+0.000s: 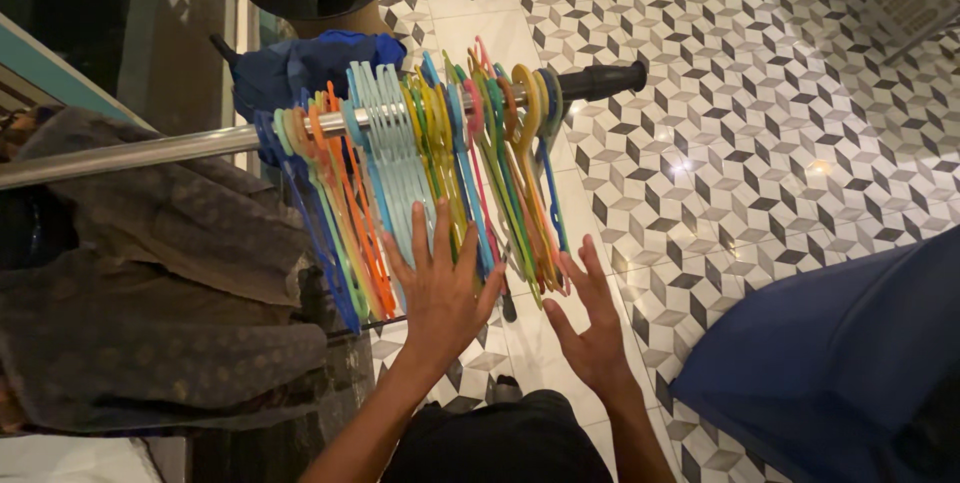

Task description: The person hangs a patterned shirt on a hanger and places it on a clothing rack. They then unfold a white shirt on a table, smooth it out, and place a hanger on it.

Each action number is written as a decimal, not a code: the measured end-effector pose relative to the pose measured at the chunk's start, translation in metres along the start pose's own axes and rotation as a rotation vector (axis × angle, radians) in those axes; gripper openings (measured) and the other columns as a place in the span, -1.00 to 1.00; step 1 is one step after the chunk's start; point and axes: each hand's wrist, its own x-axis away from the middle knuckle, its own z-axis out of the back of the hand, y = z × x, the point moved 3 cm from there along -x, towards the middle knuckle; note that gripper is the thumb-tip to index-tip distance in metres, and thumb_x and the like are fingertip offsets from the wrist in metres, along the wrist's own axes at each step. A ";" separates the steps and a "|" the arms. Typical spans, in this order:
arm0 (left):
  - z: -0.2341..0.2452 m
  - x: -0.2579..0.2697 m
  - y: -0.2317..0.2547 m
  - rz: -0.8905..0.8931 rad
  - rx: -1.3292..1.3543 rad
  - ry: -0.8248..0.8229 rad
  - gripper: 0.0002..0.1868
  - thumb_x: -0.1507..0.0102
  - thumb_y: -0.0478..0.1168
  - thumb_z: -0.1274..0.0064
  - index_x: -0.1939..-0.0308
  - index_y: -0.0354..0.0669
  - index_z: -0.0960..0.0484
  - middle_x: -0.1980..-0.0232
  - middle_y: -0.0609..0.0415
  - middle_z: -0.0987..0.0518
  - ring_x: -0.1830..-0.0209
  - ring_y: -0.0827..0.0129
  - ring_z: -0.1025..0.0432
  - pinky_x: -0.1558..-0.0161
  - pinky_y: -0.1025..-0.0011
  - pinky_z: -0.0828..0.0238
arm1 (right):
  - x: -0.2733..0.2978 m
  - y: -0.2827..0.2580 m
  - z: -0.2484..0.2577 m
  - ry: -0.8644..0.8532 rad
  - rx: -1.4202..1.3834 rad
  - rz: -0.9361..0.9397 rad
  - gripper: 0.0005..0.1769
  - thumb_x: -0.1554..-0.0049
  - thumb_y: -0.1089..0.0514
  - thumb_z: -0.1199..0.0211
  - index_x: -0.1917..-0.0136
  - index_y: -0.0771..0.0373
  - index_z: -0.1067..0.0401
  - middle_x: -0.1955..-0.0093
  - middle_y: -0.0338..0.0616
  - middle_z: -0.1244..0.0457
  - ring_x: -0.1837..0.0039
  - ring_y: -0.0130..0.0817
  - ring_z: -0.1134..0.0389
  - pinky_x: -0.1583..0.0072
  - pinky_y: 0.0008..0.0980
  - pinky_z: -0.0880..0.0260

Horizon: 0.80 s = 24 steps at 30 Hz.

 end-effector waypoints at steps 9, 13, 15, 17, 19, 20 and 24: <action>0.007 0.000 0.003 0.047 0.083 0.004 -0.47 -0.27 0.00 -0.13 -0.17 -0.34 -0.60 -0.56 -0.35 -0.16 -0.63 -0.29 0.16 -0.43 -0.46 0.54 | 0.008 -0.001 -0.003 -0.026 -0.030 -0.004 -0.42 -0.19 0.27 -0.26 -0.47 0.22 -0.32 -0.68 0.08 0.02 -0.67 -0.02 -0.02 -0.53 -0.14 -0.09; 0.010 -0.001 0.006 0.064 0.118 0.006 -0.46 -0.25 0.01 -0.14 -0.14 -0.34 -0.61 -0.54 -0.36 -0.17 -0.63 -0.30 0.17 -0.43 -0.47 0.56 | 0.011 -0.004 0.000 -0.015 -0.038 0.021 -0.47 -0.20 0.29 -0.23 -0.44 0.24 -0.35 -0.64 0.08 -0.05 -0.64 -0.04 -0.09 -0.51 -0.17 -0.13; 0.012 -0.001 0.007 0.067 0.131 -0.009 -0.47 -0.26 0.01 -0.17 -0.13 -0.35 -0.62 -0.54 -0.34 -0.19 -0.64 -0.28 0.16 -0.44 -0.45 0.57 | 0.013 -0.004 0.002 -0.014 -0.046 -0.009 -0.49 -0.19 0.30 -0.23 -0.42 0.25 -0.36 -0.62 0.07 -0.08 -0.62 -0.05 -0.11 -0.49 -0.17 -0.14; 0.016 -0.001 0.008 0.062 0.171 0.004 -0.48 -0.22 0.00 -0.21 -0.10 -0.33 -0.64 -0.49 -0.25 -0.26 -0.64 -0.24 0.13 -0.45 -0.44 0.58 | 0.015 -0.003 0.003 -0.004 -0.051 -0.019 -0.50 -0.19 0.31 -0.23 -0.40 0.26 -0.38 -0.60 0.06 -0.12 -0.61 -0.06 -0.13 -0.49 -0.18 -0.15; 0.019 -0.002 0.008 0.069 0.210 0.010 -0.49 -0.19 0.00 -0.25 -0.07 -0.31 -0.65 -0.46 -0.19 -0.32 -0.64 -0.20 0.10 -0.47 -0.42 0.58 | 0.016 -0.003 0.004 0.012 -0.052 -0.010 -0.53 -0.19 0.32 -0.22 -0.38 0.27 -0.40 -0.57 0.05 -0.16 -0.60 -0.09 -0.17 -0.50 -0.18 -0.15; 0.021 -0.002 0.008 0.077 0.230 0.010 -0.50 -0.18 -0.01 -0.26 -0.05 -0.30 -0.66 -0.45 -0.18 -0.35 -0.64 -0.18 0.09 -0.48 -0.41 0.58 | 0.017 -0.002 0.004 0.027 -0.065 -0.009 -0.54 -0.19 0.33 -0.22 -0.38 0.28 -0.40 -0.57 0.05 -0.16 -0.60 -0.09 -0.17 -0.50 -0.18 -0.15; 0.023 -0.003 0.008 0.082 0.293 0.015 -0.51 -0.16 -0.03 -0.29 -0.03 -0.30 -0.67 -0.44 -0.19 -0.39 -0.64 -0.17 0.06 -0.51 -0.36 0.54 | 0.023 -0.001 0.007 0.054 -0.067 -0.021 -0.56 -0.19 0.35 -0.22 -0.35 0.30 -0.41 -0.55 0.05 -0.18 -0.59 -0.10 -0.17 -0.49 -0.19 -0.15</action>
